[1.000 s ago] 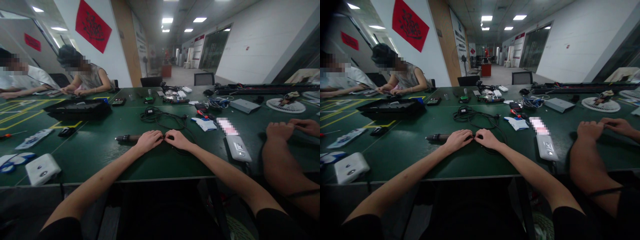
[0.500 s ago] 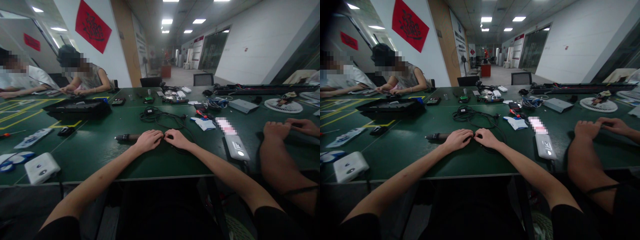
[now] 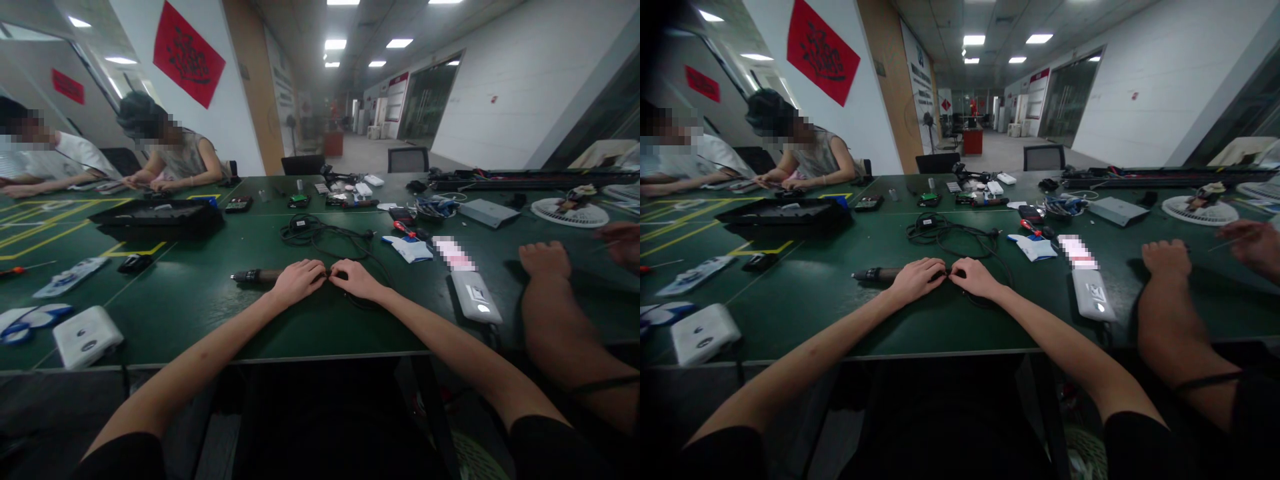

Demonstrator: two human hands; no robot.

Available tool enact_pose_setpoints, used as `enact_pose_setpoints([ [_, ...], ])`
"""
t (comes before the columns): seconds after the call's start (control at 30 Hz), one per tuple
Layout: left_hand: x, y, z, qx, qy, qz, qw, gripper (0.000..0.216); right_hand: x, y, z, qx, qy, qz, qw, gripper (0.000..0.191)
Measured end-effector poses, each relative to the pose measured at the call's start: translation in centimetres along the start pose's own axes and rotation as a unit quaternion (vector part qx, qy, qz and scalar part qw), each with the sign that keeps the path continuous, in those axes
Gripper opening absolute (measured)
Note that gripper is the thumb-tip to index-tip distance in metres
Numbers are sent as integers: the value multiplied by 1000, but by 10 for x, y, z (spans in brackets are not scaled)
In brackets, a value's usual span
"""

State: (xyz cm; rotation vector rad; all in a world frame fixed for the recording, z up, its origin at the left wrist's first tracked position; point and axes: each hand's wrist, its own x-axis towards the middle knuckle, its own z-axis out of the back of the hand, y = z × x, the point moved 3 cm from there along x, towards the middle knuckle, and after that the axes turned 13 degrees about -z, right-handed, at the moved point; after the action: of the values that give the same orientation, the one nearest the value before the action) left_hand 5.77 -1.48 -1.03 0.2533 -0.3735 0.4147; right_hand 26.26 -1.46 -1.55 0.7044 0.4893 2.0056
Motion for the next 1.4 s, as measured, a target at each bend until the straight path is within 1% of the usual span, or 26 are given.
enact_pose_setpoints([
  [0.07,0,-1,0,1,0,3,1000,20,0,1,1,1,-1,-1,1000,7],
  [0.2,0,-2,0,2,4,-12,1000,23,-1,1,1,2,-8,2,1000,6],
  [0.3,1,-1,-1,2,-2,1,1000,19,-1,1,1,2,-7,2,1000,7],
  [0.37,1,0,-1,-1,-4,6,1000,20,0,1,1,2,-5,1,1000,8],
  [0.47,1,-1,-2,-3,3,-12,1000,24,0,1,2,2,-5,-1,1000,6],
  [0.53,0,-1,-2,-2,7,-18,1000,23,0,0,2,2,-4,0,1000,6],
  [0.6,0,-1,-1,-1,3,-8,1000,19,0,0,1,0,-2,5,1000,7],
  [0.7,-1,0,-1,-5,-5,6,1000,21,0,0,0,-2,-5,11,1000,7],
  [0.83,0,-1,-1,-11,3,-23,1000,23,0,-1,0,-2,-7,8,1000,6],
  [1.0,0,1,0,-7,0,2,1000,21,0,0,0,-7,-7,3,1000,7],
  [1.17,0,-1,-1,-8,3,-22,1000,22,0,0,0,-6,-9,10,1000,7],
  [1.3,0,1,0,-3,-2,2,1000,19,0,-1,0,-3,-10,8,1000,7],
  [1.4,0,0,1,-7,3,-4,1000,22,0,-1,0,-1,-10,7,1000,7],
])
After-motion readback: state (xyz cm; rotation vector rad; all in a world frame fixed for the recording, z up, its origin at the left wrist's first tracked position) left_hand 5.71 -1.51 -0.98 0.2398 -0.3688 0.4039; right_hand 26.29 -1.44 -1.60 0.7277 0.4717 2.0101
